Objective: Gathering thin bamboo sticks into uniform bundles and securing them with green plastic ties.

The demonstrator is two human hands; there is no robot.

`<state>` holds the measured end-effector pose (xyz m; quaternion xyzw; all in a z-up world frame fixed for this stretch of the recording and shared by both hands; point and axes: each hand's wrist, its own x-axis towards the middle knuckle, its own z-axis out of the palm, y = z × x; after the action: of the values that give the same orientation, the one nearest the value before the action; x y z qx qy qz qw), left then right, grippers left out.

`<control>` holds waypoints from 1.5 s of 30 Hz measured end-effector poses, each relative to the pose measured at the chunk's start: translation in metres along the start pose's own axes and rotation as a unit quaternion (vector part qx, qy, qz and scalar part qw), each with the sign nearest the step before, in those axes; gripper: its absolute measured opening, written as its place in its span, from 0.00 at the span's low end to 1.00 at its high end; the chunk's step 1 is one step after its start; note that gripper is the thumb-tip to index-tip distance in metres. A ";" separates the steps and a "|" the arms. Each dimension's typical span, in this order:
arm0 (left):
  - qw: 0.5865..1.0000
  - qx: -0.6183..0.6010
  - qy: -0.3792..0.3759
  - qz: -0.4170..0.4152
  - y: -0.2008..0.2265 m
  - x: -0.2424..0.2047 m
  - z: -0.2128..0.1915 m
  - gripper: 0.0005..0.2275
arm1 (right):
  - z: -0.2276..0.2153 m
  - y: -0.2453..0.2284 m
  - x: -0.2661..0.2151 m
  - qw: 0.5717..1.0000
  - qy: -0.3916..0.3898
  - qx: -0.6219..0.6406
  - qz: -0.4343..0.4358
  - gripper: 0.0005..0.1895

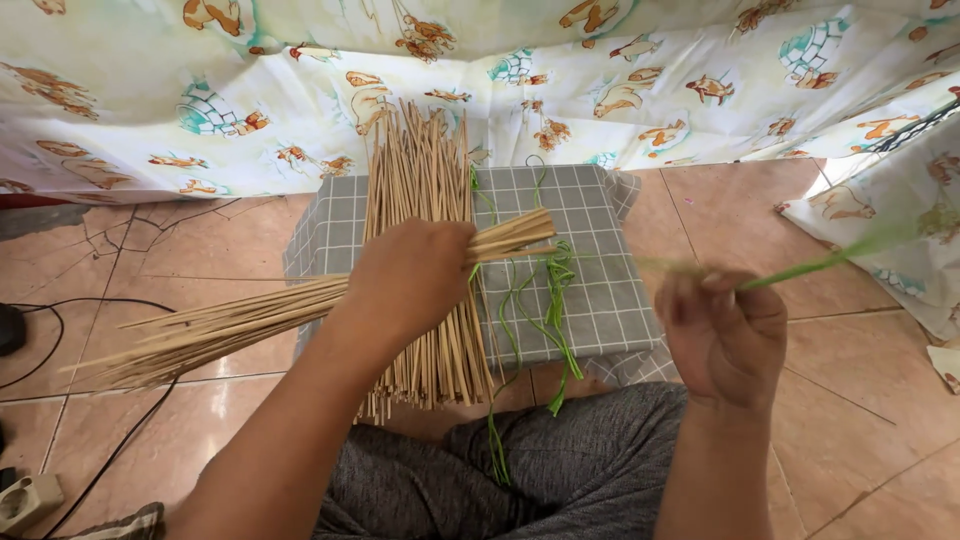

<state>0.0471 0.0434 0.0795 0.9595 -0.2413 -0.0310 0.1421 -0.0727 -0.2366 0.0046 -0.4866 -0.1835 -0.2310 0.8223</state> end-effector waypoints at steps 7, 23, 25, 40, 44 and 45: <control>0.995 -0.071 -0.072 0.004 0.013 -0.017 -0.015 0.35 | 0.025 0.031 0.010 0.995 0.082 0.029 0.048 0.07; 0.985 0.090 0.008 0.145 -0.027 -0.030 0.071 0.03 | 0.079 0.063 0.007 0.921 -0.001 -0.372 0.118 0.20; 0.979 0.123 -0.044 0.158 -0.018 -0.024 0.069 0.02 | 0.094 0.048 0.011 0.847 -0.117 -0.512 0.079 0.23; 0.908 0.320 0.104 0.251 0.050 -0.052 0.048 0.14 | 0.070 0.107 -0.018 0.811 -0.059 -0.563 0.146 0.21; 0.900 -0.050 0.381 0.208 0.048 -0.073 0.057 0.21 | 0.064 0.120 -0.026 0.822 0.063 -0.527 0.205 0.19; 0.876 -0.210 0.409 0.147 0.043 -0.077 0.058 0.20 | 0.063 0.123 -0.028 0.821 0.102 -0.514 0.226 0.21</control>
<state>-0.0474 0.0282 0.0358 0.7875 -0.2881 0.3358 0.4291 -0.0322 -0.1235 -0.0689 -0.8402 0.1617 -0.1481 0.4959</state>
